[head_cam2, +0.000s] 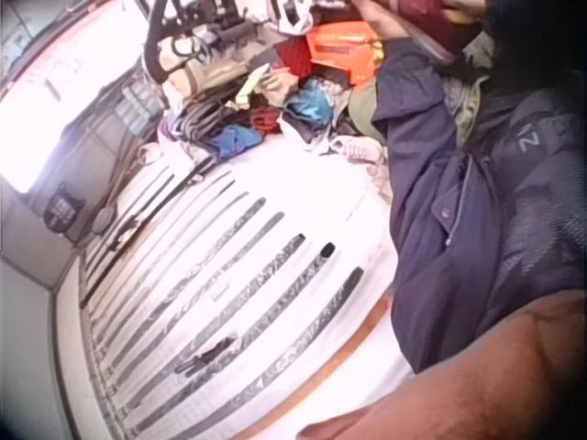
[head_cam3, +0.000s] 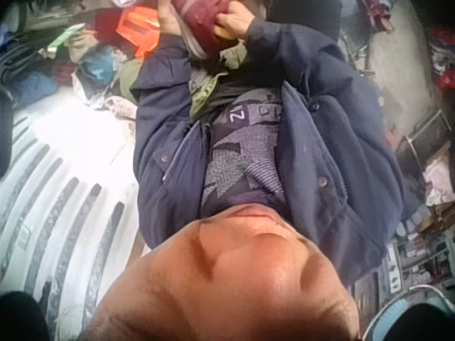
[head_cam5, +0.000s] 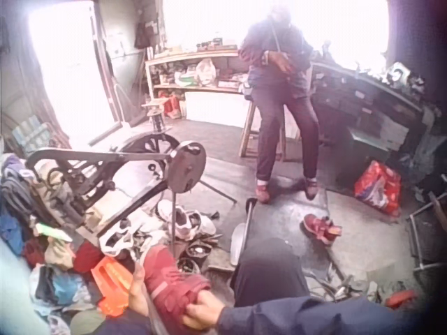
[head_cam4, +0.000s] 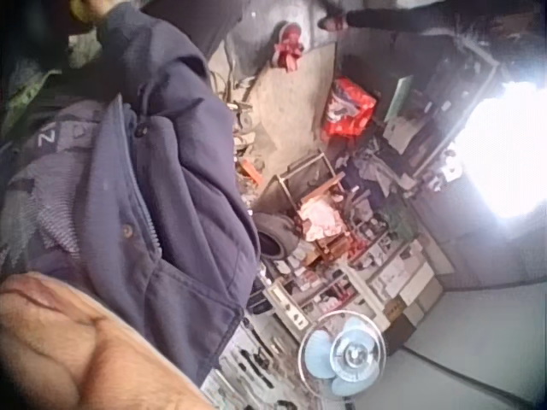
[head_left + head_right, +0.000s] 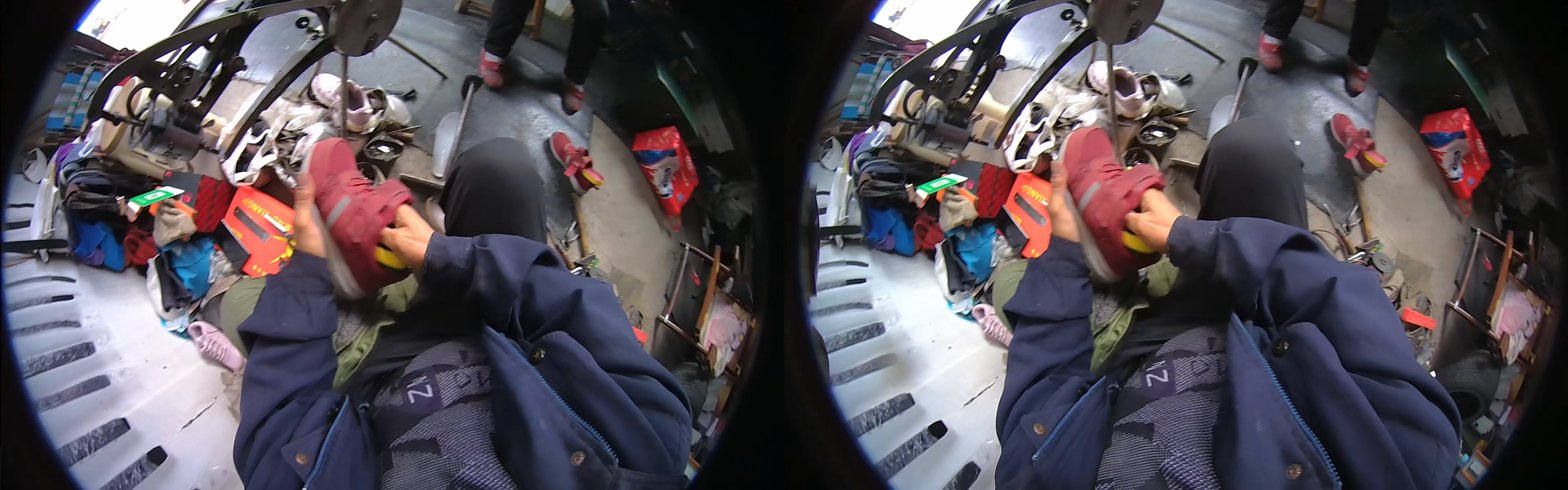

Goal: The person uses a sewing machine to stitch the sole of a red sneaker, then removes it and uses a yellow sponge to clean the shoe's interior and exterior. The person handles the shoe and sponge throughout the clip.

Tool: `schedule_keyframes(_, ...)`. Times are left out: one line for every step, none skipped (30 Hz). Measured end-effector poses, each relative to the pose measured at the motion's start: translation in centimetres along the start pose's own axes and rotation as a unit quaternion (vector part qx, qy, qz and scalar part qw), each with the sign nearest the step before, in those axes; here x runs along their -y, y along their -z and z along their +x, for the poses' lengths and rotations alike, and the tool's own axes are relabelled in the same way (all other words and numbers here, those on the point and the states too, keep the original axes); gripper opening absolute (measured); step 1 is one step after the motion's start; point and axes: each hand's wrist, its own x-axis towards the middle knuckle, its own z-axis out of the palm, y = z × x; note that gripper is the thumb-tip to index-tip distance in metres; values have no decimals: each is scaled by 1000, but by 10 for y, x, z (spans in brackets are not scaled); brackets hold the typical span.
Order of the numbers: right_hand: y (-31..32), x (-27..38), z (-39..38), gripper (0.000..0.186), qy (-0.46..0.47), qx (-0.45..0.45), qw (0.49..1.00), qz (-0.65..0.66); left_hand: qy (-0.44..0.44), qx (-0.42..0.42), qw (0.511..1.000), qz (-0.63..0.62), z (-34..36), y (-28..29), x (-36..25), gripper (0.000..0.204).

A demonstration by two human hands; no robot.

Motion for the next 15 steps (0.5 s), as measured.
schedule_keyframes(7,13,-13,47,-81,88,991,63,53,-4,998,-43,-3,5,-4,76)
schedule_keyframes(10,24,-24,52,-93,97,984,116,49,-8,998,-36,-2,8,-7,77)
schedule_keyframes(14,34,-33,57,-50,146,967,205,57,-28,997,-42,-1,11,-9,77)
schedule_keyframes(21,43,-37,68,10,198,971,131,47,-10,998,-48,-1,14,-11,76)
schedule_keyframes(26,50,-46,73,58,205,976,35,36,-10,999,-34,0,16,-12,76)
schedule_keyframes(25,53,-49,72,38,195,980,-16,19,-10,1000,-17,1,16,-10,76)
schedule_keyframes(26,55,-52,71,51,193,978,-61,14,-23,1000,-7,2,16,-8,75)
schedule_keyframes(29,57,-52,67,56,168,961,-214,19,-11,1000,-22,3,14,-6,75)
schedule_keyframes(29,56,-54,58,48,156,971,-177,36,6,998,-52,4,12,-4,74)
schedule_keyframes(30,56,-54,54,82,157,972,-153,48,-5,997,-53,4,10,-4,75)
schedule_keyframes(30,54,-53,50,56,150,975,-156,41,10,998,-53,4,7,-3,76)
schedule_keyframes(32,54,-55,42,63,143,978,-138,41,7,998,-46,3,5,-2,75)
schedule_keyframes(31,52,-54,41,35,142,983,-114,41,10,998,-47,2,2,-1,75)
schedule_keyframes(32,52,-53,39,10,140,986,-90,44,5,998,-44,2,0,0,75)
schedule_keyframes(32,50,-52,38,-42,128,988,-78,48,2,998,-46,0,-2,1,75)
